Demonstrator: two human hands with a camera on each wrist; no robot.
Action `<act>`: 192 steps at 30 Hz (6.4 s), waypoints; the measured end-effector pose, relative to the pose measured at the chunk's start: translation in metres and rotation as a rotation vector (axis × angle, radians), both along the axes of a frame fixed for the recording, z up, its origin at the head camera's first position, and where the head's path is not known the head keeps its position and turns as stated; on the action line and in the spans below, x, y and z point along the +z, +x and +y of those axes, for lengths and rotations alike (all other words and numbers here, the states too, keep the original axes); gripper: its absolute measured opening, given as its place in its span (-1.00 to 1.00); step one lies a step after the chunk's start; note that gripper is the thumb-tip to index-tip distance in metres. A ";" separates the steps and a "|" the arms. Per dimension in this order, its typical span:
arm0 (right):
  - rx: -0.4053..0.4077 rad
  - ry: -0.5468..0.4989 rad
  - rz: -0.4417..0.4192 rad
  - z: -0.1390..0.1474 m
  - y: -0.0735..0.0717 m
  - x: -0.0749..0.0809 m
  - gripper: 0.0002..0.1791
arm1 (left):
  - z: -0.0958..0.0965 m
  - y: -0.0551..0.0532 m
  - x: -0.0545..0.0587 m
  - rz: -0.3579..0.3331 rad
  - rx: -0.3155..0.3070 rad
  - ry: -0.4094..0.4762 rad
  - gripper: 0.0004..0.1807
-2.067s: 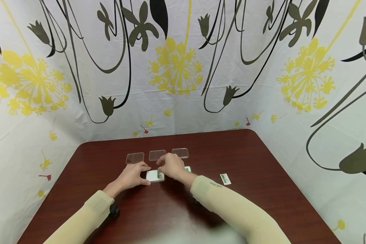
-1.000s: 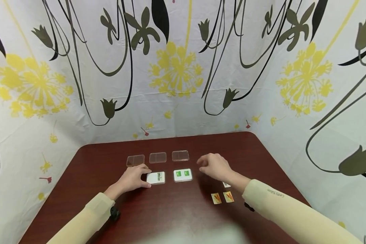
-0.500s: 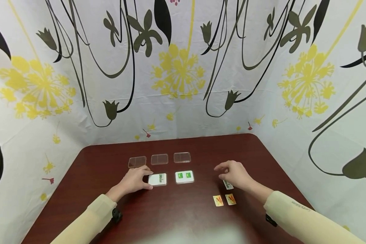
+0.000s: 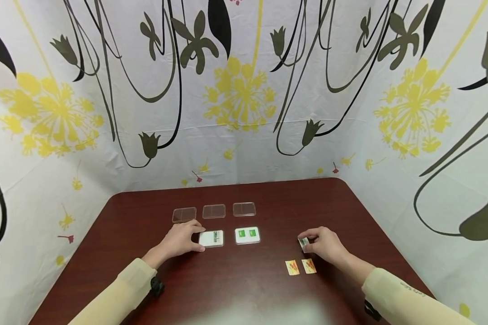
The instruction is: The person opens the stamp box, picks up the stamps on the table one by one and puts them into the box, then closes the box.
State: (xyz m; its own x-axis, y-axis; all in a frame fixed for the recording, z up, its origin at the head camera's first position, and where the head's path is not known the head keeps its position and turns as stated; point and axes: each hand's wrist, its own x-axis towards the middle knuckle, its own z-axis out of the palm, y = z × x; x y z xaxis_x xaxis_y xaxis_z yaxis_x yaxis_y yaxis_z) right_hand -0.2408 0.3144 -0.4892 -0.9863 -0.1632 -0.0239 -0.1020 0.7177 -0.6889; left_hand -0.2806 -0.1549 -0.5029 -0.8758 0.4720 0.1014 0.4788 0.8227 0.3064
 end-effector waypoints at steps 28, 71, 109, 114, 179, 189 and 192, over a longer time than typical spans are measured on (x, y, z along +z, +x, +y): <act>-0.025 0.072 0.017 -0.009 0.002 -0.003 -0.69 | 0.001 0.004 0.003 -0.052 0.011 0.024 -0.31; 0.094 -0.111 0.230 -0.040 -0.023 0.043 -0.59 | -0.007 0.001 0.003 -0.067 -0.014 0.020 -0.28; 0.198 -0.281 0.205 -0.193 -0.053 0.043 -0.75 | -0.005 -0.004 0.001 -0.049 -0.007 -0.018 -0.27; 0.229 -0.244 0.243 -0.214 -0.056 0.039 -0.81 | -0.004 -0.004 0.003 -0.052 0.012 -0.010 -0.28; 0.227 0.207 0.309 -0.286 -0.067 -0.013 -0.70 | -0.009 -0.009 0.006 -0.113 0.003 0.031 -0.39; 0.250 0.218 0.335 -0.282 -0.073 0.003 -0.71 | -0.009 -0.010 0.005 -0.109 0.010 0.016 -0.35; 0.270 0.225 0.336 -0.277 -0.073 0.014 -0.72 | -0.010 -0.011 0.004 -0.133 0.017 0.034 -0.31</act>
State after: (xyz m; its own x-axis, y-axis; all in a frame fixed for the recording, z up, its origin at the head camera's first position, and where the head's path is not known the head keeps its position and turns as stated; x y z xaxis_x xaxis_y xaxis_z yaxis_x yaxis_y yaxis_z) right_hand -0.3142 0.0379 -0.4754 -0.8689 -0.4413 0.2242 -0.4948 0.7625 -0.4169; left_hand -0.2912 -0.1653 -0.4987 -0.8904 0.4552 -0.0003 0.4183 0.8186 0.3936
